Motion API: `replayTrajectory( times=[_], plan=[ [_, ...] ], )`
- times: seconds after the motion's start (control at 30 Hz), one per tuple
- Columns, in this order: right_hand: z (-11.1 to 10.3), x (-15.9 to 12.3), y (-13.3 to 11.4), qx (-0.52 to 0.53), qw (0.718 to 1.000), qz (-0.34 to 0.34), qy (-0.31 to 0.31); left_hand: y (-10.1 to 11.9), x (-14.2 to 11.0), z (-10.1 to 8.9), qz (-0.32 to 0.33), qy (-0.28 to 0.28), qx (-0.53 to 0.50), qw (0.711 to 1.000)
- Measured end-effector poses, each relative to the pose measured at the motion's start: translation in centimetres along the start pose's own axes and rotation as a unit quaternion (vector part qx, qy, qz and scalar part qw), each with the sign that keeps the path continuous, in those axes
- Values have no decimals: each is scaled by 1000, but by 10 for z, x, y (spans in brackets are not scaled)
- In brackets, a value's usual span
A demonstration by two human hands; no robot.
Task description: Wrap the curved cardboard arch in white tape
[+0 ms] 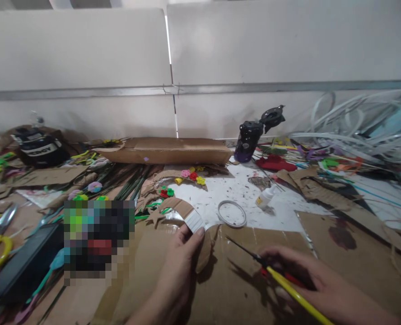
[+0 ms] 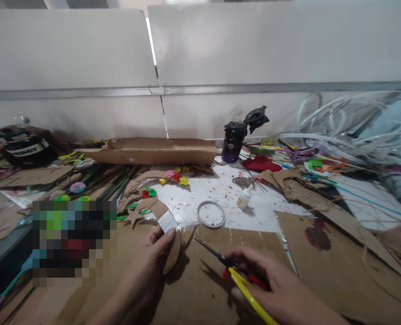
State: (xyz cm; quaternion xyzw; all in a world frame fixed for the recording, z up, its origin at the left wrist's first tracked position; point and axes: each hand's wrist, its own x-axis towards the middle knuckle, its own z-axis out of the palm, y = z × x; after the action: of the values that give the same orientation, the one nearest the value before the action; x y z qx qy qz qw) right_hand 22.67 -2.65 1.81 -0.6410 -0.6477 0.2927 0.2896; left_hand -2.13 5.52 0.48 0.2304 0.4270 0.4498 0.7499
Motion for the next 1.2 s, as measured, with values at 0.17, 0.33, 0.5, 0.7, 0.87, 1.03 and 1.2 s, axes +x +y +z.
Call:
replayTrajectory(
  times=[0.17,0.33,0.5,0.7,0.87,1.03,1.2],
  plan=[
    [24,0,-23,124,985,81,-91,-2,-8,8,27,-12,-19,999],
    [34,-1,-32,138,980,93,-109,-8,-6,9,23,-14,-48,999],
    [37,0,-38,119,986,64,-99,-11,-5,10,25,-14,-39,999],
    [45,-1,-37,97,992,31,-77,-13,-4,10,33,-13,-34,999],
    [51,-1,-33,100,992,31,-71,-14,-4,11,33,-12,-57,998],
    [50,-1,-35,76,995,32,-57,-13,-6,14,36,8,-48,998],
    [49,0,-40,78,996,19,-41,-11,-5,16,24,10,-70,997]
  ],
)
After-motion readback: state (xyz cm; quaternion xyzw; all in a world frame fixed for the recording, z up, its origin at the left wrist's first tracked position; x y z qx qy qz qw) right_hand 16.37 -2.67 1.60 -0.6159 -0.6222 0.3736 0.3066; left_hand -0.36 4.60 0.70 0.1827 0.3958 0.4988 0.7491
